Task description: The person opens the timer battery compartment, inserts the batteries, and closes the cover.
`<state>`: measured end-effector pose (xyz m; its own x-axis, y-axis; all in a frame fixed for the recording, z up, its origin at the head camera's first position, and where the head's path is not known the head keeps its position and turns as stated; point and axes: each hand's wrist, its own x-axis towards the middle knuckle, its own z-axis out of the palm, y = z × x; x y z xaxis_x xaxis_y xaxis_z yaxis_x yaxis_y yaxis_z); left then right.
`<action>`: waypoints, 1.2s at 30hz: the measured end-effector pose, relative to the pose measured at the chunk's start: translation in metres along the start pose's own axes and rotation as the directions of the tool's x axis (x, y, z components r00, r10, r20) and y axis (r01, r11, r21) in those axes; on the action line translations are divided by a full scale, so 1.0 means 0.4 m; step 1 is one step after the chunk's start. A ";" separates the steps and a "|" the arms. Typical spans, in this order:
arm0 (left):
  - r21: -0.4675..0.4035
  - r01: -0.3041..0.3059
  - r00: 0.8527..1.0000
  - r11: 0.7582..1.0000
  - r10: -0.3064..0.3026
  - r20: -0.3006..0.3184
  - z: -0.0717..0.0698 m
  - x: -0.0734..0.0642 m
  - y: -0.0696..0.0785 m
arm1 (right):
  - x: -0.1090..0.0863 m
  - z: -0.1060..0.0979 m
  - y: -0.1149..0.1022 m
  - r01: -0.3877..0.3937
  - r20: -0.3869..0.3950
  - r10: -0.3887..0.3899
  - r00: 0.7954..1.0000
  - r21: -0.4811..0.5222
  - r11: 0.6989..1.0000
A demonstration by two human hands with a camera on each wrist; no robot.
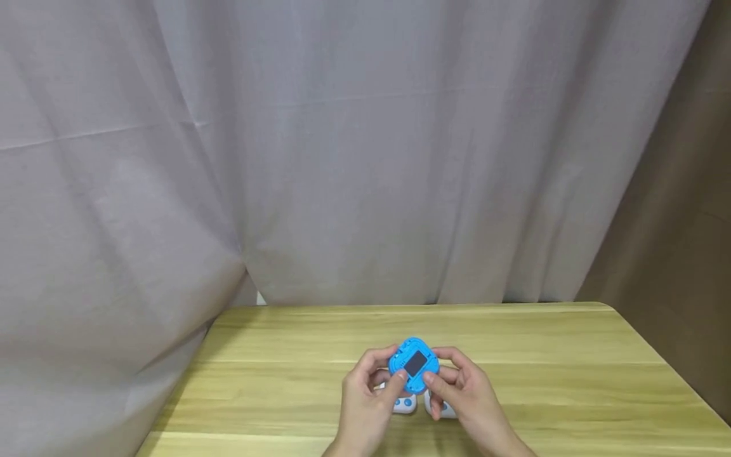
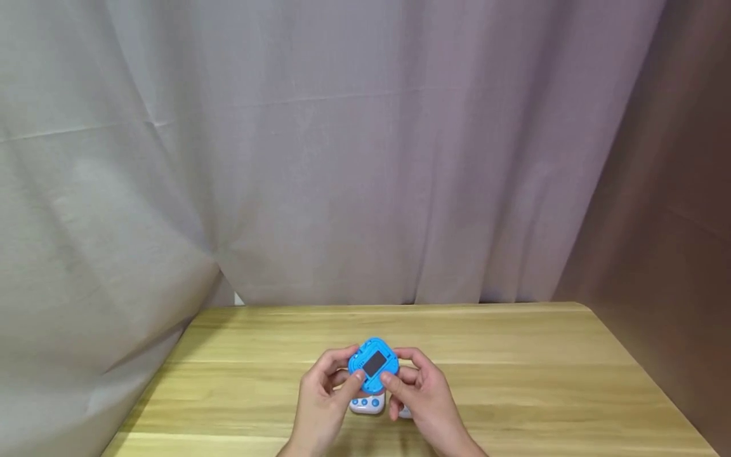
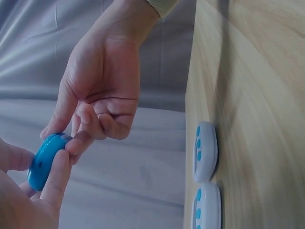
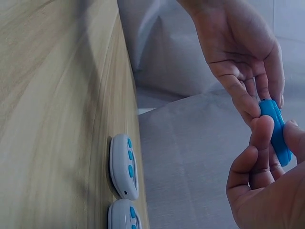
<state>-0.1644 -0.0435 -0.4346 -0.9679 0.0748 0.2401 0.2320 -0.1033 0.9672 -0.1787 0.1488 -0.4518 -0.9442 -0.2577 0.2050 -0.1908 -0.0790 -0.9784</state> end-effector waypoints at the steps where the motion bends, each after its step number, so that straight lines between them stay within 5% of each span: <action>1: -0.001 0.003 1.000 1.000 -0.003 -0.001 0.000 0.000 -0.001 | 0.000 0.000 0.001 -0.002 0.002 0.002 1.000 0.000 1.000; 11: -0.005 0.041 0.999 0.999 -0.042 -0.015 0.002 0.001 -0.005 | 0.000 0.005 0.010 -0.051 -0.030 0.051 0.998 -0.005 0.999; 26: 0.007 -0.018 0.998 1.000 0.019 -0.053 -0.016 0.008 -0.010 | 0.015 0.055 -0.005 -0.092 -0.141 0.098 0.985 0.050 0.995; 36: 0.093 -0.047 0.995 0.995 0.038 0.091 -0.032 0.017 0.001 | 0.021 0.032 0.001 -0.168 -0.071 0.170 0.983 0.030 0.985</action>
<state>-0.1720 -0.0557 -0.4338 -0.9454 0.1610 0.2834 0.2850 -0.0135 0.9584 -0.1832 0.1345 -0.4503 -0.9796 -0.1984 0.0331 -0.0209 -0.0632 -0.9978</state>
